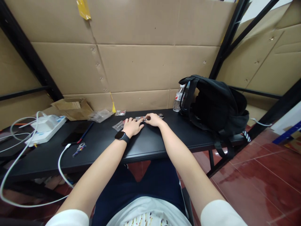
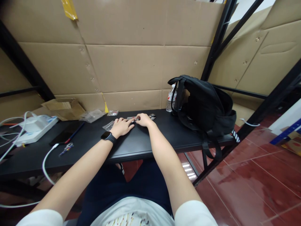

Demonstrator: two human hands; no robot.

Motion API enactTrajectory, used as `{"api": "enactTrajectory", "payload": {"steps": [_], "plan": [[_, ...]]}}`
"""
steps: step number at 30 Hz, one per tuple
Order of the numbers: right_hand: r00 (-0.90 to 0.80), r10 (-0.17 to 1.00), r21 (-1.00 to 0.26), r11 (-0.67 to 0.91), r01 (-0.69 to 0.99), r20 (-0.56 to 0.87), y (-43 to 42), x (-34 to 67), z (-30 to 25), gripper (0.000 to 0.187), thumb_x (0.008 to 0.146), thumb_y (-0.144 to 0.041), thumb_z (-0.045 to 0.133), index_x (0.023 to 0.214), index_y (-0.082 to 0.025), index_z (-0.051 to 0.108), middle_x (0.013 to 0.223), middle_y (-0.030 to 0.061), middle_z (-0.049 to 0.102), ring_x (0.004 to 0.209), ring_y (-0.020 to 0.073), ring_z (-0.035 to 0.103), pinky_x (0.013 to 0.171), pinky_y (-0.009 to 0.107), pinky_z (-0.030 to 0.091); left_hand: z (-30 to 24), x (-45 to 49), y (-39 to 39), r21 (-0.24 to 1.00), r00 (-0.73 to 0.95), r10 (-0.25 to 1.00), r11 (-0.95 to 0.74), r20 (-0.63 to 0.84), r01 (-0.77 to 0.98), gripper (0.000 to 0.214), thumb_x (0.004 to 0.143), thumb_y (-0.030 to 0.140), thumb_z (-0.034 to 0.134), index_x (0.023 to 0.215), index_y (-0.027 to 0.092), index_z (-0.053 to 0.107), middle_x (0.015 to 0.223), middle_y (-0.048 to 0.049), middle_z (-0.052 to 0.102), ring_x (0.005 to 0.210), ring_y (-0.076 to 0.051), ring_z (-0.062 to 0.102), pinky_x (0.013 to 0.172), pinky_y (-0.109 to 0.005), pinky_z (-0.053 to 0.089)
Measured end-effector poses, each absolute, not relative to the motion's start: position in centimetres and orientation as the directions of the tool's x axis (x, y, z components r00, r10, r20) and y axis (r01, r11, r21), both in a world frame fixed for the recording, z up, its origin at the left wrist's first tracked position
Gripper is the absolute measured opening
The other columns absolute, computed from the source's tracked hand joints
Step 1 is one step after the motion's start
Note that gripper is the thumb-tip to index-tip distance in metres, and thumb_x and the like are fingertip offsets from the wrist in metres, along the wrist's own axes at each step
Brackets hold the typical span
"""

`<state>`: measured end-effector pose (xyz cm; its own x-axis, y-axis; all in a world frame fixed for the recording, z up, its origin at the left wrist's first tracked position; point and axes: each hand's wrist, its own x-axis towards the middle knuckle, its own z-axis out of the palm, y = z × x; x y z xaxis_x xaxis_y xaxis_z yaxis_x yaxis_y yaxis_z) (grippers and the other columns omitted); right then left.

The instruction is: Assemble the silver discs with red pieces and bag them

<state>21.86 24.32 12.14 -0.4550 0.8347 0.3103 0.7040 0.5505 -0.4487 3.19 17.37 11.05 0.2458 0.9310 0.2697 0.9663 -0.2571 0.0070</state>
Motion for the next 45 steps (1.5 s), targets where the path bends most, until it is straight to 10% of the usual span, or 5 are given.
{"api": "enactTrajectory", "payload": {"steps": [45], "plan": [[-0.489,0.849,-0.438,0.524,0.73,0.201,23.94,21.98,12.58,0.024,0.081,-0.021,0.076,0.105,-0.021,0.077,0.111,0.0055,0.077,0.103,0.0183,0.071,0.09,0.023,0.051,11.18,3.28,17.27,-0.111,0.229,0.925,-0.204,0.302,0.973,0.056,0.099,0.055,0.04,0.145,0.025,0.053,0.148,-0.0139,0.054,0.134,-0.04,0.038,0.105,-0.058,0.03]]}}
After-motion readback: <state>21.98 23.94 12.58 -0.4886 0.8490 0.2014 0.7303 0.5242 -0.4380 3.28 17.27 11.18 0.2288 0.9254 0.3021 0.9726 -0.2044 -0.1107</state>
